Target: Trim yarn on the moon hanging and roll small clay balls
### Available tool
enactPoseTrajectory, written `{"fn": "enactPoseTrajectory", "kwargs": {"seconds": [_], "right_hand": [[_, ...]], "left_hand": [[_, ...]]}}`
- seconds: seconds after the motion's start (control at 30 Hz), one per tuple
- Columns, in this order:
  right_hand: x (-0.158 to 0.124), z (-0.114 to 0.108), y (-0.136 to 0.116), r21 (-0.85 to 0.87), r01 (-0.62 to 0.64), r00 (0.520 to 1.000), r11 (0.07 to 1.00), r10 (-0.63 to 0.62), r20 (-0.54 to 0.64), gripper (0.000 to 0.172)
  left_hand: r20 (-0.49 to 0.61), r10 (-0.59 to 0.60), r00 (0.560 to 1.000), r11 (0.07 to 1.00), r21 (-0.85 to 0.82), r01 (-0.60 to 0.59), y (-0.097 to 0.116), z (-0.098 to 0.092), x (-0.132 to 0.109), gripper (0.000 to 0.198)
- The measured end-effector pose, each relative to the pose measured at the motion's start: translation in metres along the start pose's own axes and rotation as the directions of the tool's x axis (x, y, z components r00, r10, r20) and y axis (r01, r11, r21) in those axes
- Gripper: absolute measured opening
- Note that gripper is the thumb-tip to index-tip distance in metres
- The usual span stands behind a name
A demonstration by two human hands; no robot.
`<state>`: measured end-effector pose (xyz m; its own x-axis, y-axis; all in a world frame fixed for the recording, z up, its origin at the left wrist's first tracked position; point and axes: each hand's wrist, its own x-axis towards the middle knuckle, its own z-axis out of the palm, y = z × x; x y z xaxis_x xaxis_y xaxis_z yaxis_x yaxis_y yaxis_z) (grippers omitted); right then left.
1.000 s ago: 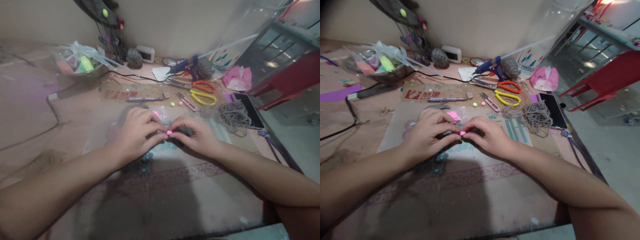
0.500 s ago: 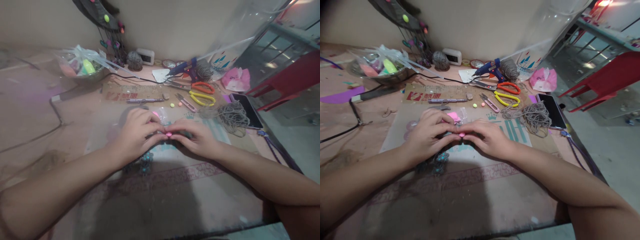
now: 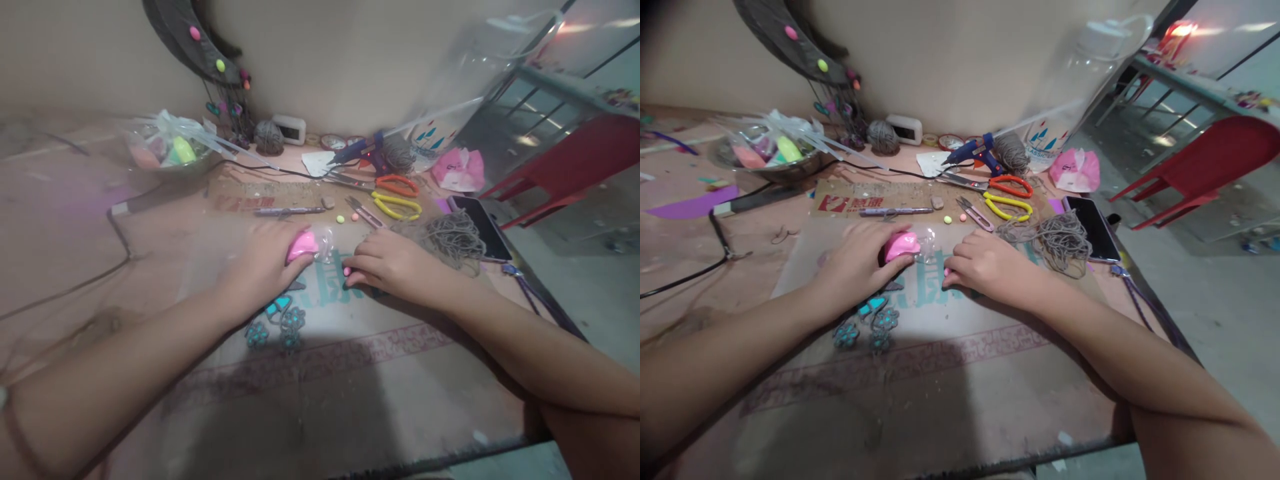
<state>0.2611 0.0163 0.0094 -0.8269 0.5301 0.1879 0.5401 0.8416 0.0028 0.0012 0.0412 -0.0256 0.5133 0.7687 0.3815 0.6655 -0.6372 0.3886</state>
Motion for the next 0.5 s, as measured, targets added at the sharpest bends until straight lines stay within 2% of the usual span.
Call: {"fn": "enactPoseTrajectory", "kwargs": {"seconds": [0.13, 0.2, 0.27, 0.37, 0.5], "right_hand": [[-0.005, -0.006, 0.004, 0.031, -0.127, 0.983, 0.991, 0.130, -0.130, 0.040], [-0.006, -0.010, 0.008, 0.100, -0.167, 0.959, 0.981, 0.185, -0.216, 0.037], [0.000, -0.013, 0.012, 0.195, -0.144, 0.948, 0.970, 0.192, -0.255, 0.040], [0.020, -0.009, 0.014, 0.281, -0.034, 0.972, 0.959, 0.098, -0.213, 0.057], [0.049, 0.011, 0.004, 0.334, 0.098, 0.995, 0.937, -0.095, -0.026, 0.068]], "left_hand": [[-0.108, -0.139, 0.984, 0.966, -0.235, 0.110, -0.002, 0.001, 0.002, 0.046], [-0.181, -0.241, 0.953, 0.914, -0.374, 0.161, -0.003, 0.000, 0.005, 0.046], [-0.259, -0.349, 0.901, 0.852, -0.487, 0.190, -0.004, -0.001, 0.008, 0.045], [-0.356, -0.446, 0.821, 0.804, -0.561, 0.194, -0.011, -0.001, 0.011, 0.043], [-0.416, -0.522, 0.745, 0.761, -0.622, 0.185, -0.024, 0.000, 0.014, 0.043]]}}
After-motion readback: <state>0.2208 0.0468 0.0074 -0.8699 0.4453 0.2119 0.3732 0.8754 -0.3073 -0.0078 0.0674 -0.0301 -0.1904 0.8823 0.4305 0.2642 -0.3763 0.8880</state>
